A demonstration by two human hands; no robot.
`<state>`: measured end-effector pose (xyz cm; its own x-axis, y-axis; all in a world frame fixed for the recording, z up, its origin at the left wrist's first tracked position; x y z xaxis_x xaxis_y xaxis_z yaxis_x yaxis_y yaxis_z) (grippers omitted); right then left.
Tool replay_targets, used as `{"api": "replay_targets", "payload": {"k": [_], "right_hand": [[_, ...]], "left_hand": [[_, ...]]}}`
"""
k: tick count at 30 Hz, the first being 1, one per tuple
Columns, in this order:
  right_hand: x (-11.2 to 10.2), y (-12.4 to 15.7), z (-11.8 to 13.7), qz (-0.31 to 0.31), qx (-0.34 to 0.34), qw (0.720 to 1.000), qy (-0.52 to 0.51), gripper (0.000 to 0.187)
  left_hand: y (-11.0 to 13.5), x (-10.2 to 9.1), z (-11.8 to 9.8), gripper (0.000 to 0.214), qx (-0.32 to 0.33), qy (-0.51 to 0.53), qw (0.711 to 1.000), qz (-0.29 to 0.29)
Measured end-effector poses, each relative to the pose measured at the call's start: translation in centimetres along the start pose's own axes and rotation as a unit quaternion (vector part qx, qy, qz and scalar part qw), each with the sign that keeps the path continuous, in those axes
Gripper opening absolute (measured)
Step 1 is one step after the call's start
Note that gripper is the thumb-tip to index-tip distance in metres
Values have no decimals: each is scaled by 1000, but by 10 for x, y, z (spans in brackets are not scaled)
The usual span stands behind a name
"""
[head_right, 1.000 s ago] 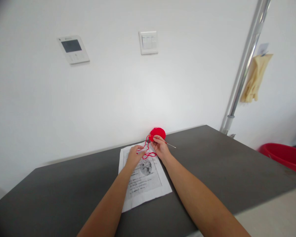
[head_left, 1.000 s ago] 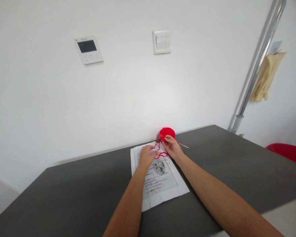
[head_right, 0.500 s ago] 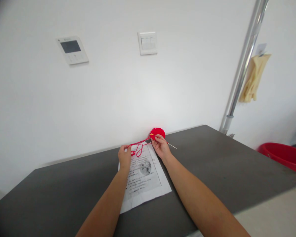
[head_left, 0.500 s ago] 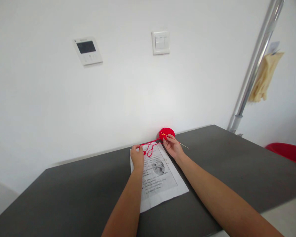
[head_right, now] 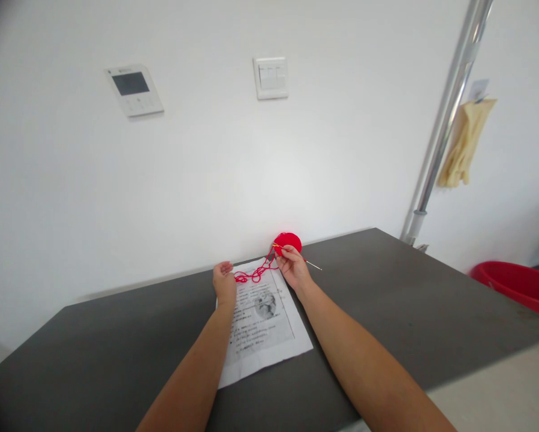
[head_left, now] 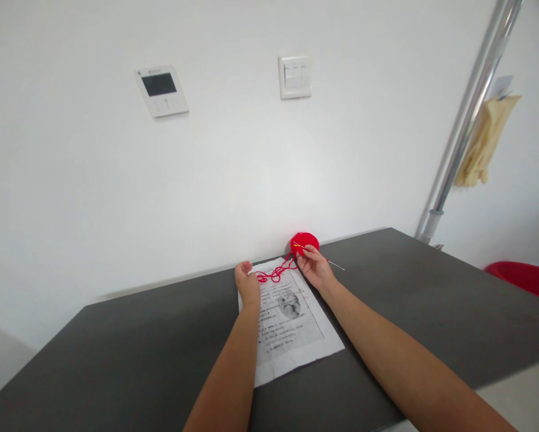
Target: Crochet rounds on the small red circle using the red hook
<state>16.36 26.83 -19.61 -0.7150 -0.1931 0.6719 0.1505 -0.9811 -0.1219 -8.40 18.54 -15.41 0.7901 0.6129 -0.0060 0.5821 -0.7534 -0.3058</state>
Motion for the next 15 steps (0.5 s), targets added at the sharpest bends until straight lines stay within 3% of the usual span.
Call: {"api": "replay_targets", "payload": {"k": [5, 8, 12, 15], "right_hand": [[1, 1, 0, -1, 0, 1000, 8, 29], [3, 2, 0, -2, -1, 1000, 10, 29], [5, 4, 4, -4, -9, 1000, 11, 28], [9, 6, 7, -1, -12, 1000, 11, 28]], "left_hand": [[16, 34, -1, 33, 9, -58, 991, 122], [26, 45, -1, 32, 16, -93, 982, 162], [25, 43, -2, 31, 17, -109, 982, 156], [14, 29, -4, 31, 19, -94, 989, 111]]}}
Point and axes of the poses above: each hand's wrist, its own y-axis away from the middle knuckle, its own x-axis out of the palm, z = x × y, the point moved 10 cm from there along -y, towards the middle knuckle, and after that the axes turned 14 degrees about y, right-handed, at the moved point
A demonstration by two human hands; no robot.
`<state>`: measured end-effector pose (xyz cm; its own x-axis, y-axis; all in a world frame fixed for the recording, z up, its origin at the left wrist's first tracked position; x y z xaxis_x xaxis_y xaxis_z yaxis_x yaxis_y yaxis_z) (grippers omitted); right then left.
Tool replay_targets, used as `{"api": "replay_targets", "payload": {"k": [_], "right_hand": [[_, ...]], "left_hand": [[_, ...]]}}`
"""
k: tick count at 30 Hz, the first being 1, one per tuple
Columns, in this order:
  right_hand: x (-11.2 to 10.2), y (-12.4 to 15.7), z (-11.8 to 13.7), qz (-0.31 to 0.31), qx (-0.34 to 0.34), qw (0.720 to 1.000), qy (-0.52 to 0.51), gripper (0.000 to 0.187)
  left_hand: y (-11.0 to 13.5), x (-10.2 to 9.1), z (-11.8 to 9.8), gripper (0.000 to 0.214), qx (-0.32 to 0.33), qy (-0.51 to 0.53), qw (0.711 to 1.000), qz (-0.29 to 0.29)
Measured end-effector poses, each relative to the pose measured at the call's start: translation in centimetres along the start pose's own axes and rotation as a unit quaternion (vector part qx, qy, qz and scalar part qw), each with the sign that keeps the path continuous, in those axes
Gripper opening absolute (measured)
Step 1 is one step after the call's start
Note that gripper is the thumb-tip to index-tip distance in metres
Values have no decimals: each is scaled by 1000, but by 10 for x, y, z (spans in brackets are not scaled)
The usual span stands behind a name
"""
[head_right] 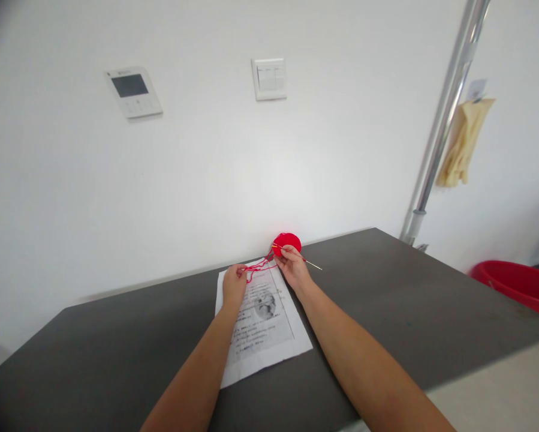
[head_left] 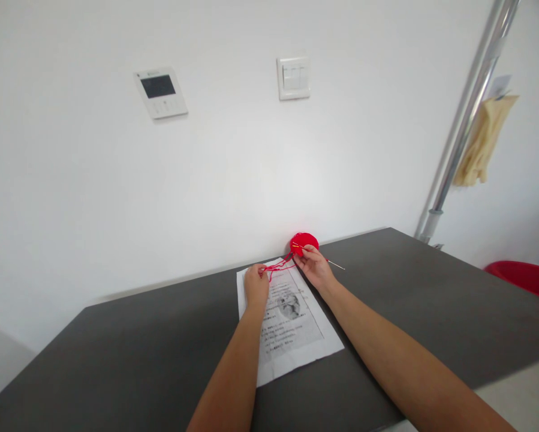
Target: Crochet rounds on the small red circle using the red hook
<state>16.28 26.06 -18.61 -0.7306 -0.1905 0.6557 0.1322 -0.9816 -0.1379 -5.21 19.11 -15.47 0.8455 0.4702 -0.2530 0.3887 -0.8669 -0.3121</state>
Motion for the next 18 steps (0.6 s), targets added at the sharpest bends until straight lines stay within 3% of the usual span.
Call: {"api": "replay_targets", "payload": {"k": [8, 18], "right_hand": [[7, 2, -5, 19, 15, 1000, 19, 28], [13, 5, -7, 69, 35, 993, 84, 30]], "left_hand": [[-10, -48, 17, 34, -26, 86, 982, -166], [-4, -57, 23, 34, -62, 176, 963, -195]]}}
Point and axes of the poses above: each hand's wrist, its own y-axis away from the middle knuckle, its own x-axis out of the palm, z = x × y, the point moved 10 cm from there along -y, towards the middle knuckle, and after that the axes turned 14 degrees about y, right-handed, at the moved point
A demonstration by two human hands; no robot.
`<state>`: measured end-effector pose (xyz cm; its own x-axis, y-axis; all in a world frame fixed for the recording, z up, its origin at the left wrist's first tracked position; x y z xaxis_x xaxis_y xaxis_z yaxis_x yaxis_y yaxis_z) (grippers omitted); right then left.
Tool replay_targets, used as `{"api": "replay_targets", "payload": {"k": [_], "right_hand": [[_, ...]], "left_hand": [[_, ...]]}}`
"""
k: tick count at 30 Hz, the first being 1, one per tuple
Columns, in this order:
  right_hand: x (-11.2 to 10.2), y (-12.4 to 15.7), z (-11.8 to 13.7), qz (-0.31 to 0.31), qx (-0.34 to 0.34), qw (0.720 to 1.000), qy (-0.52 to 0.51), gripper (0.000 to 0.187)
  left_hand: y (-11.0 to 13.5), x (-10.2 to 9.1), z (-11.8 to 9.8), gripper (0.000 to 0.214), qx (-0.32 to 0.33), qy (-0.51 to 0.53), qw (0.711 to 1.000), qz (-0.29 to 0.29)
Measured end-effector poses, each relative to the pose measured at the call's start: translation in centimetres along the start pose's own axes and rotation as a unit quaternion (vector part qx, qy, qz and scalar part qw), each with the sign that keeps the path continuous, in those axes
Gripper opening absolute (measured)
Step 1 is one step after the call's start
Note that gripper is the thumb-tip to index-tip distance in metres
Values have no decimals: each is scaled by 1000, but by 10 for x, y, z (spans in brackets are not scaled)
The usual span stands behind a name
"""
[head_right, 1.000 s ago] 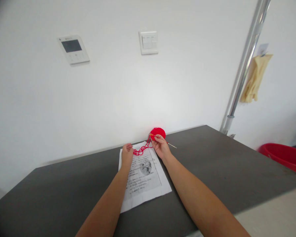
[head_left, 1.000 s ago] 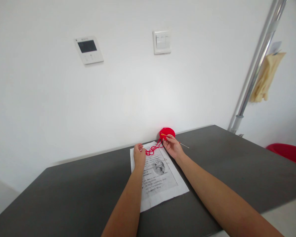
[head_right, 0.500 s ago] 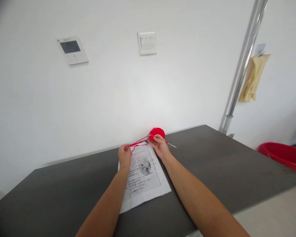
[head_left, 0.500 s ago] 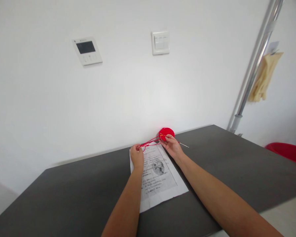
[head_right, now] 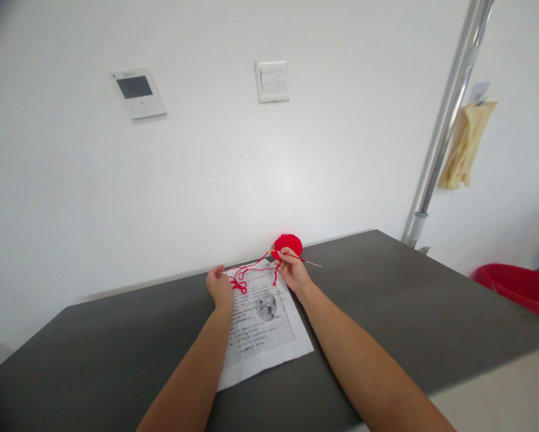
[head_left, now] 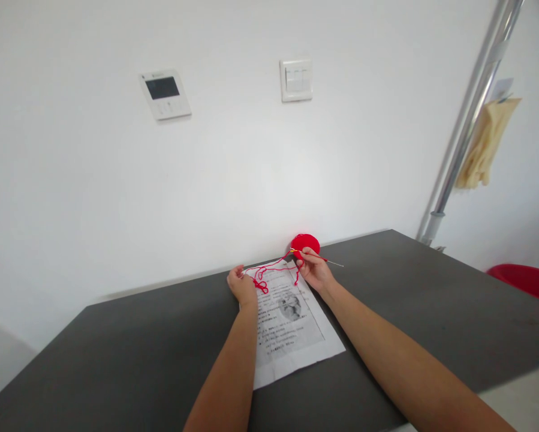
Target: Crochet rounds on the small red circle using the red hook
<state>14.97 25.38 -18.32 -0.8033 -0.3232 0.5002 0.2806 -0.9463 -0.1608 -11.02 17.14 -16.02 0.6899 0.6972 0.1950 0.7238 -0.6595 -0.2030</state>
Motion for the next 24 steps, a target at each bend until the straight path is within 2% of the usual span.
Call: {"api": "replay_targets", "payload": {"k": [3, 6, 9, 12, 18, 24], "right_hand": [[13, 4, -3, 27, 5, 999, 35, 29], [27, 8, -8, 55, 13, 995, 76, 28], [38, 13, -14, 78, 20, 989, 120, 28], [46, 16, -20, 96, 23, 982, 159, 28], [53, 18, -26, 119, 17, 968, 219, 28], [50, 16, -29, 124, 13, 957, 262, 28]], "left_hand": [[6, 9, 0, 34, -22, 39, 999, 24], [17, 32, 3, 34, -67, 93, 990, 83], [32, 58, 8, 34, -130, 153, 967, 156], [43, 71, 12, 33, -190, 200, 940, 198], [46, 69, 22, 34, -280, 254, 901, 213], [38, 58, 16, 32, -297, 303, 880, 213]]}}
Point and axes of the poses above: each hand's wrist, its own y-axis away from the middle knuckle, its own x-axis out of the palm, z = x × y, the point moved 10 cm from there along -y, towards the middle knuckle, and after that the axes turned 14 degrees about y, right-handed, at the moved point
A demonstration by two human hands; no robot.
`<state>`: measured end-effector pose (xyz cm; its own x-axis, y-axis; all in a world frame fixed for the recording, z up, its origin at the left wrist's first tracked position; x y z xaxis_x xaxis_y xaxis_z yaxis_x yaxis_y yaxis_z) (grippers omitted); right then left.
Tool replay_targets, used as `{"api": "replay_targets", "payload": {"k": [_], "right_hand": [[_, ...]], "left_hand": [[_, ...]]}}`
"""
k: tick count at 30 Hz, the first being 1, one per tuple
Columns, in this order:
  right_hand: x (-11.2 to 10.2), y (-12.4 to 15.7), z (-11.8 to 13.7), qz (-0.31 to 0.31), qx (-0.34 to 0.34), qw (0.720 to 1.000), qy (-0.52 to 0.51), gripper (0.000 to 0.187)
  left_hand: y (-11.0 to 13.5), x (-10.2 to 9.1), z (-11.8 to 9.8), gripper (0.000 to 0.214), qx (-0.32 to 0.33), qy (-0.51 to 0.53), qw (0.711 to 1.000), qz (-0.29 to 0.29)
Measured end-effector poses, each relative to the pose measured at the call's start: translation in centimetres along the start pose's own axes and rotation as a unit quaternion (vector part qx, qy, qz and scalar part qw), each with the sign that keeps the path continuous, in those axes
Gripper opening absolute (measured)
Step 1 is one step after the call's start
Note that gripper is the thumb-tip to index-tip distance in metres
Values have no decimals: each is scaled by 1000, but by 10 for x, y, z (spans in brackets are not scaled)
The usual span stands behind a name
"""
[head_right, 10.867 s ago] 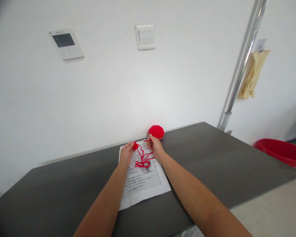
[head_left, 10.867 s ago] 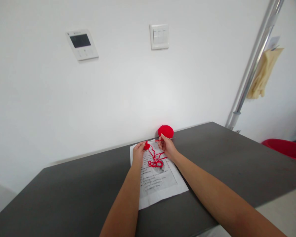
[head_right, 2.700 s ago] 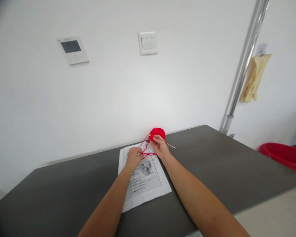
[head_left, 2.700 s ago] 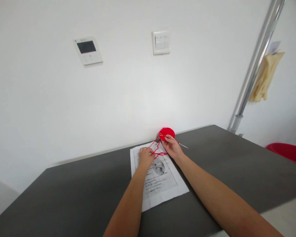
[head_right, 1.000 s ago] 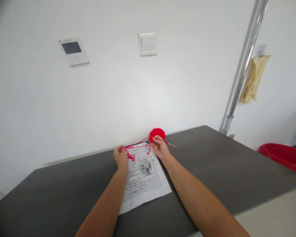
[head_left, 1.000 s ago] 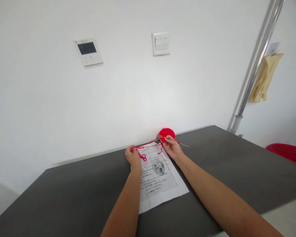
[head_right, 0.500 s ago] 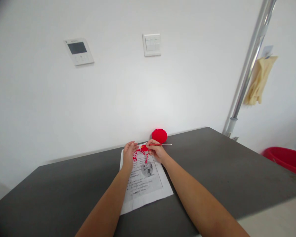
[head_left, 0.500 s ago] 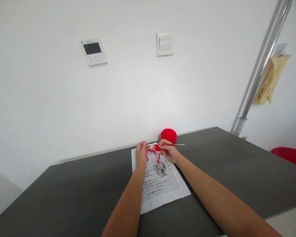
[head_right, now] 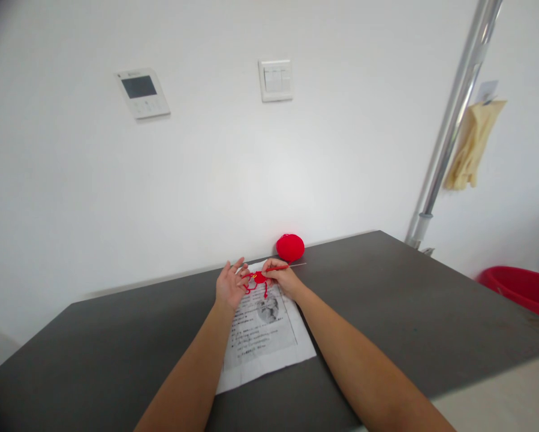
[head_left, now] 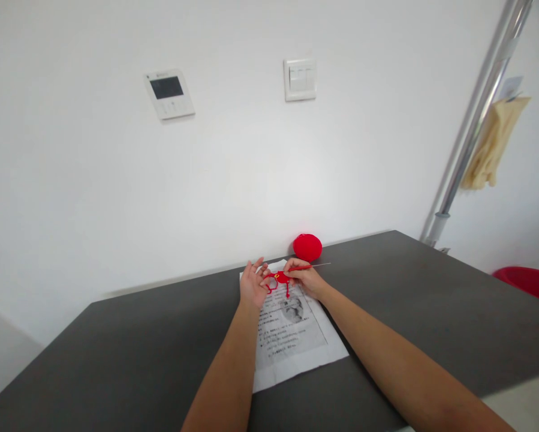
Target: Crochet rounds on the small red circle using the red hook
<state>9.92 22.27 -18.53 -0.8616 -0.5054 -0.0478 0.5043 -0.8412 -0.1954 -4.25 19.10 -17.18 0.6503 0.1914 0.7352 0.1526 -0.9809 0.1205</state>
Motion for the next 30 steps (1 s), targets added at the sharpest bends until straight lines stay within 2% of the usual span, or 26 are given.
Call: {"api": "replay_targets", "payload": {"k": [5, 9, 14, 20, 25, 30], "right_hand": [[9, 1, -5, 20, 12, 999, 38, 28], [11, 0, -5, 12, 14, 998, 58, 28], [-3, -3, -1, -44, -6, 997, 62, 29], [-19, -4, 4, -109, -27, 992, 56, 29], [-24, -2, 7, -132, -37, 989, 56, 29], [-24, -1, 9, -135, -43, 988, 62, 29]], "left_hand": [[3, -1, -19, 32, 53, 19, 998, 2], [2, 3, -21, 33, 97, -7, 995, 1], [3, 11, -19, 35, 154, -95, 984, 9], [7, 18, -18, 31, 211, -236, 948, 14], [14, 26, -17, 30, 226, -327, 918, 24], [15, 31, -8, 27, 205, -347, 915, 39]]}}
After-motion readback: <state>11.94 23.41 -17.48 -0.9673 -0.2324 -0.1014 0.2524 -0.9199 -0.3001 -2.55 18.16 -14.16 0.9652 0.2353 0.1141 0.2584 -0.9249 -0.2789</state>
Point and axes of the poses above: each hand's wrist, its own y-axis away from the middle knuckle, its own x-axis out of the palm, z = x × y, the point moved 10 cm from there along -y, towards the middle knuckle, and after that the axes turned 14 degrees about y, right-handed, at the moved point
